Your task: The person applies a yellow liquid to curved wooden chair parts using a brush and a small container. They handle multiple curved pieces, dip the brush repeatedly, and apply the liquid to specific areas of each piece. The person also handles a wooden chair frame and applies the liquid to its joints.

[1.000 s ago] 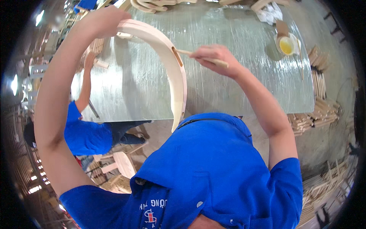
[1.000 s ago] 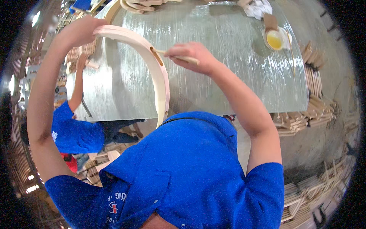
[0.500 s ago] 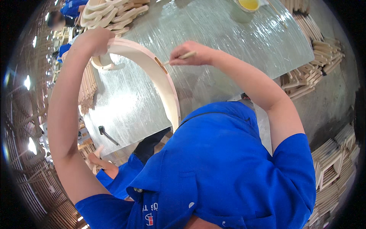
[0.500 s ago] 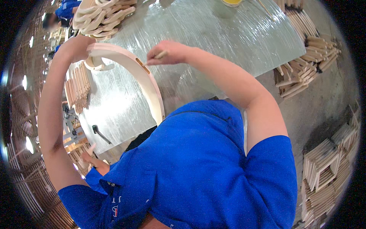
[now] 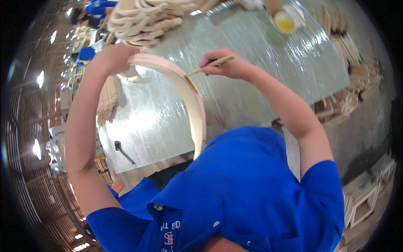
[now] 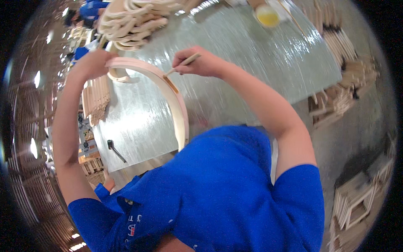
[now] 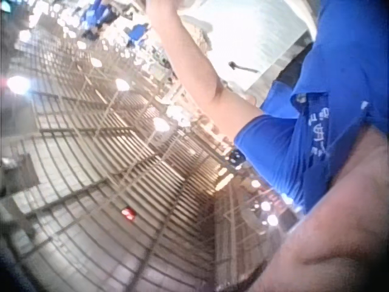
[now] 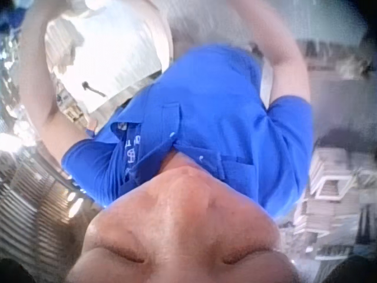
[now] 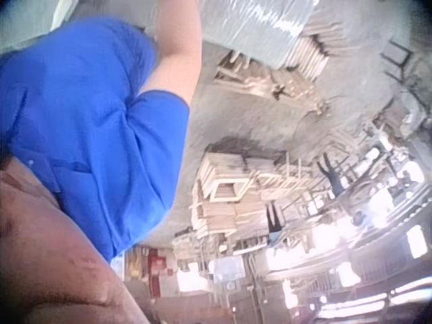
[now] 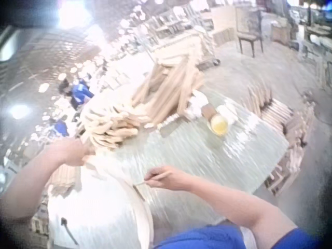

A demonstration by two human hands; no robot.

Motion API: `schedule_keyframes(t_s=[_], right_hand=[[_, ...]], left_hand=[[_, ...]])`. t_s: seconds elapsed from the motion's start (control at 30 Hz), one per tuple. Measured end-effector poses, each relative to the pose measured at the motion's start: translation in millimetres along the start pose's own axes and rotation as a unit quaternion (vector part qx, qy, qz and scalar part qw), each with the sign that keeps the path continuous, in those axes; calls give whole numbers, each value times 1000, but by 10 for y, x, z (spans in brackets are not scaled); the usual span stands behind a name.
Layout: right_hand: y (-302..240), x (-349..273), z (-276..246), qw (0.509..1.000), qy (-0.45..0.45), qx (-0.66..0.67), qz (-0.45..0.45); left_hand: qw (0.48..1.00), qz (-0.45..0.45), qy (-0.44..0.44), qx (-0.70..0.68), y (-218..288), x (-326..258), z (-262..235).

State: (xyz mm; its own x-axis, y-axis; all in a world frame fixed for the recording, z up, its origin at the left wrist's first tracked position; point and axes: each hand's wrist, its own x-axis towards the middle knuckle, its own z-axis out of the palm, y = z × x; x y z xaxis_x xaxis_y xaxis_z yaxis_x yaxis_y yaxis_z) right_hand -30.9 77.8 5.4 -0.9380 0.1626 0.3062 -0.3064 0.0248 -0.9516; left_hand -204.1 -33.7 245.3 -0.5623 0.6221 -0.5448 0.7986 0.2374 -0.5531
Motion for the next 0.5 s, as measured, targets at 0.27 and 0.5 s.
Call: schedule_keyframes(t_s=[0.27,0.5], right_hand=[[-1000,316,-498,919,268,199,-211],[-1370,626,-640,865,251,292,-321]], left_hand=[[871,-176,178,-422,-1351,-1553,1005],[314,-247,451,-798,-645,-1602,2751]])
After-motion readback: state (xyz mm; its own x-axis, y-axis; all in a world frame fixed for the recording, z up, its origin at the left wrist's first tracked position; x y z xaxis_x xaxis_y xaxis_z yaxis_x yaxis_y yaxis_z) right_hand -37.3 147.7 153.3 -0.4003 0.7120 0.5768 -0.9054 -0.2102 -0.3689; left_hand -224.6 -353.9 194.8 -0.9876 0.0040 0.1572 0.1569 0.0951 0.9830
